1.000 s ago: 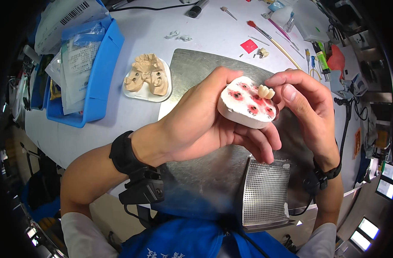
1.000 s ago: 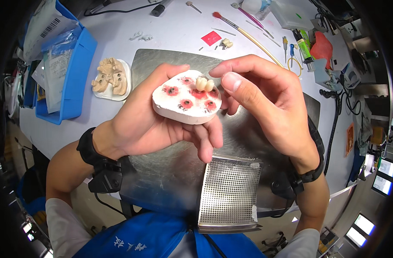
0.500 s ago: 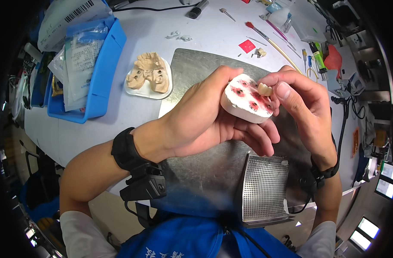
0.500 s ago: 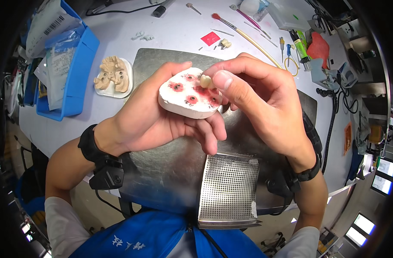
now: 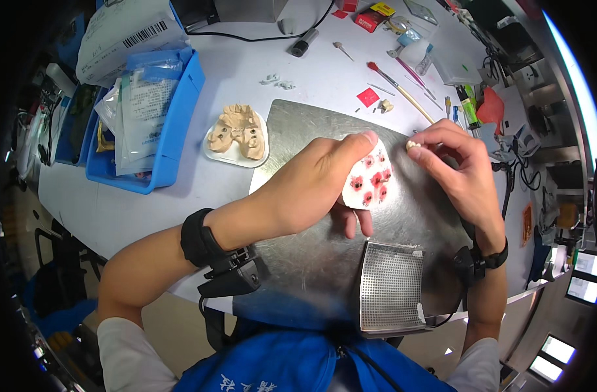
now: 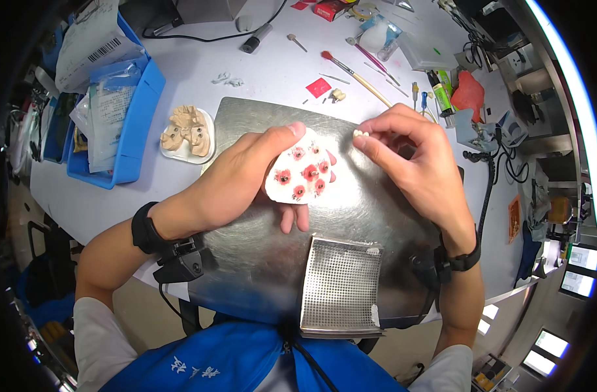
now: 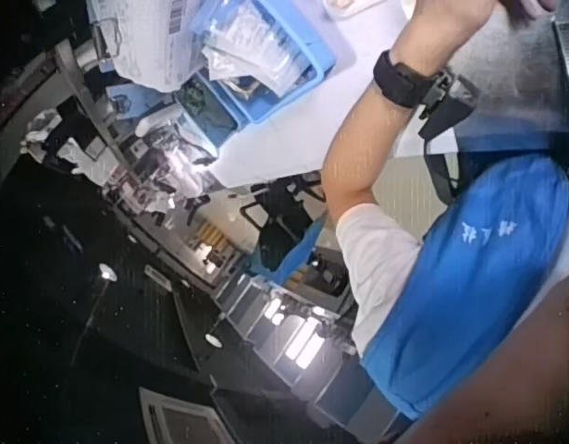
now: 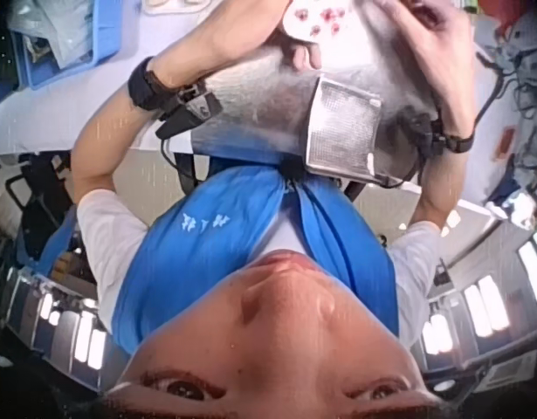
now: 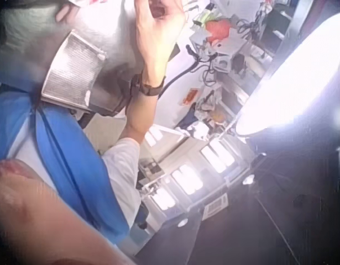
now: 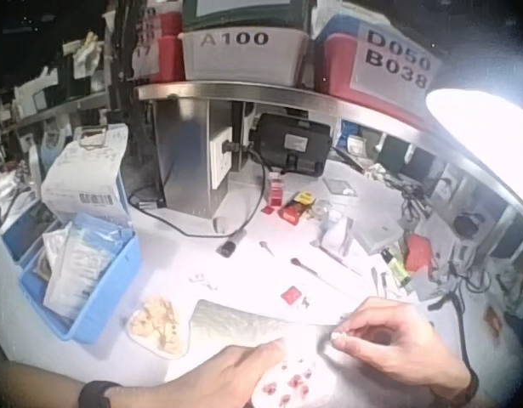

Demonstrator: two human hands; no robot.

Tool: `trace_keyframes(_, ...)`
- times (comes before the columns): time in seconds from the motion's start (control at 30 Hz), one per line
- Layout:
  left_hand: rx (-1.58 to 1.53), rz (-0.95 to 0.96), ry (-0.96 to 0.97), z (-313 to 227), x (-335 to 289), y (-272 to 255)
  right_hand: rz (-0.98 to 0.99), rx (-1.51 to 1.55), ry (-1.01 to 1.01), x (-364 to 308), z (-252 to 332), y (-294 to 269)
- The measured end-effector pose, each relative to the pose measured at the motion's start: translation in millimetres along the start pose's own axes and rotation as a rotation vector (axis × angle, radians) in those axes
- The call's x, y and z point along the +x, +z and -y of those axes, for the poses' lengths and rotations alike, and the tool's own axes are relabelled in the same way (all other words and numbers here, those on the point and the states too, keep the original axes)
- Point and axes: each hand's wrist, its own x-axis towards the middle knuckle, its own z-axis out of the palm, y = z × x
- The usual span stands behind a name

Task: The recorder is fitting, grinding, and painting a dental crown prosthetic on a gypsum dental model.

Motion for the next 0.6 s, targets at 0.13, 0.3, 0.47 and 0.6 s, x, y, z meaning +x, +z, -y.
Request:
trace_keyframes(0.13,0.311,-0.128,0.059,-12,-9,14,0.029,-0.134,0.052,-4,-6,-9)
trace_keyframes(0.3,0.825,-0.325,0.423,-4,-1,2,-0.23,-0.234,0.132,0,-4,-50)
trace_keyframes(0.47,0.973,-0.325,0.519,-7,-10,8,-0.199,-0.313,0.164,-8,-18,-74)
trace_keyframes(0.6,1.089,-0.289,0.639,-5,-11,8,-0.26,-0.209,0.283,-5,-37,-75)
